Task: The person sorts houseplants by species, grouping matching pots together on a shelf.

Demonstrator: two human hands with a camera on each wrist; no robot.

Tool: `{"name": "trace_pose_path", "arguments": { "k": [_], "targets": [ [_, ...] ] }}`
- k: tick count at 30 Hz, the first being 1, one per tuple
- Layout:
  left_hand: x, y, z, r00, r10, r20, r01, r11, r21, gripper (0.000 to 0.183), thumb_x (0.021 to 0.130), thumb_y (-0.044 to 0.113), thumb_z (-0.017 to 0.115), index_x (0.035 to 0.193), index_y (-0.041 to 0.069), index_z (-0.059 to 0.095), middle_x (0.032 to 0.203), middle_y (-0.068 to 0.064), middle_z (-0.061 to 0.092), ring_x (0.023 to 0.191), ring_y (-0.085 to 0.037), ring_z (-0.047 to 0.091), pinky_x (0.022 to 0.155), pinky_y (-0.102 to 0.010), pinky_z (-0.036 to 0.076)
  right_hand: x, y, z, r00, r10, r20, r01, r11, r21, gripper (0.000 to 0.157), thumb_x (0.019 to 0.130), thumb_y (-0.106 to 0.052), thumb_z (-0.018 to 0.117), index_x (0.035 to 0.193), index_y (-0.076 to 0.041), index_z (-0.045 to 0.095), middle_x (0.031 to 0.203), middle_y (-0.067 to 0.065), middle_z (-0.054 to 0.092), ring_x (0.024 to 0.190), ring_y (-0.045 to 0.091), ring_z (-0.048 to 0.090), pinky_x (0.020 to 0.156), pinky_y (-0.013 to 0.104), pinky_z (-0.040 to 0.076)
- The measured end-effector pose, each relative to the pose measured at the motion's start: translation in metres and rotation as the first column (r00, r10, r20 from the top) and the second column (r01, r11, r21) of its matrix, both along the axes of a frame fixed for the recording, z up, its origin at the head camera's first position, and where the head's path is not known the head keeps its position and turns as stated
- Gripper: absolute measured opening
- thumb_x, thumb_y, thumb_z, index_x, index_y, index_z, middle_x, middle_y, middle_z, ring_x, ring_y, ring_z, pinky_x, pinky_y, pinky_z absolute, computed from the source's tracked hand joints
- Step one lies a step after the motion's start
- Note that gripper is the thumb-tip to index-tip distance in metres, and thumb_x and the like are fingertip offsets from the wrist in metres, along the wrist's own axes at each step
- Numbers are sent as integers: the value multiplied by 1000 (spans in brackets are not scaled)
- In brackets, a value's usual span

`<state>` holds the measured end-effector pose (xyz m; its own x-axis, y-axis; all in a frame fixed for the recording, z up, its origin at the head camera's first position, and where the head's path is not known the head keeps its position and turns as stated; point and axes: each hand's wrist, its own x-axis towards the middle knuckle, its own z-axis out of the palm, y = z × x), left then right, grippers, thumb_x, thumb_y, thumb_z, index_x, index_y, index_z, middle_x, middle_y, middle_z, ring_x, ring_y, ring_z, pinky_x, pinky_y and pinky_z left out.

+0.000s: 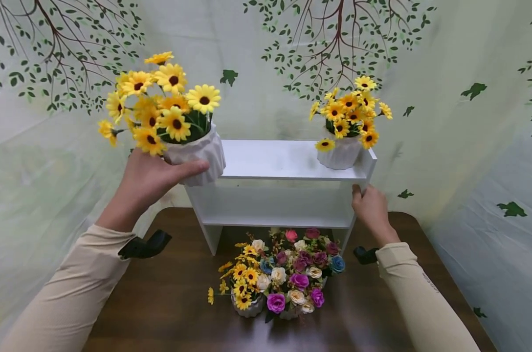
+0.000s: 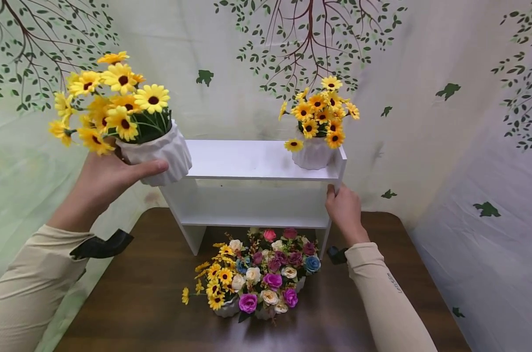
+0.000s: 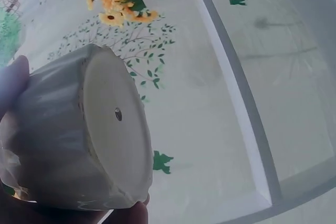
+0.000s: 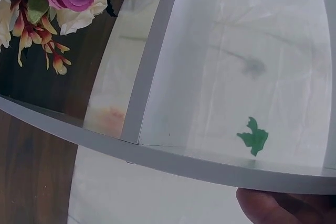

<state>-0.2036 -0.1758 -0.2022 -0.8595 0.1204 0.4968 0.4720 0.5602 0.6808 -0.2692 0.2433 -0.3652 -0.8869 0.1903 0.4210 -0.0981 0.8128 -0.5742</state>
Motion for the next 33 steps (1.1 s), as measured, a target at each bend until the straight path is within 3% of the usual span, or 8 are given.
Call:
{"name": "trace_pose_path", "arguments": {
  "k": [4,8,12,17,26,33],
  "targets": [
    [-15,10,8,999,36,39,-36,999,-19,71,77,33,86,137,25,50,125,1,60,108,-8,53,90,-30,43,0,3,1,1000,0,-1,0,1000,9,40,101,-20,47,63,-7,43,56,7,43,54,26,42,51,32,30],
    [-34,26,12,992,31,123,-39,997,63,71,76,39,85,136,23,50,124,0,61,109,-12,56,93,-32,46,-1,5,3,1000,-11,7,11,1000,7,40,102,-20,47,65,-6,44,56,7,43,53,25,42,50,32,30],
    [-56,44,10,983,23,180,-47,990,130,75,74,40,86,136,22,49,126,-1,60,113,-15,57,98,-35,47,-2,5,4,1000,-15,-1,15,1000,2,38,101,-19,48,66,-5,45,56,7,44,53,25,42,50,31,30],
    [-76,64,5,974,15,224,-49,988,146,81,73,39,87,140,21,46,133,-3,59,118,-18,57,101,-39,48,-3,3,1,1000,-14,23,14,1000,-8,38,102,-21,47,68,-4,48,58,8,46,54,24,43,50,31,31],
    [-102,96,-8,963,-13,268,-23,991,131,89,73,33,87,145,15,37,142,-8,54,129,-23,53,109,-41,44,-3,4,-3,1000,1,-10,-1,1000,-4,36,101,-18,48,67,-5,48,57,10,47,52,26,43,50,32,31],
    [-111,119,-23,959,-44,279,10,993,120,94,73,29,87,149,12,33,149,-9,48,138,-24,46,117,-40,37,-1,4,-2,1000,14,-17,-14,1000,0,35,101,-16,48,68,-4,48,59,12,49,55,27,44,52,33,32]
  ]
}}
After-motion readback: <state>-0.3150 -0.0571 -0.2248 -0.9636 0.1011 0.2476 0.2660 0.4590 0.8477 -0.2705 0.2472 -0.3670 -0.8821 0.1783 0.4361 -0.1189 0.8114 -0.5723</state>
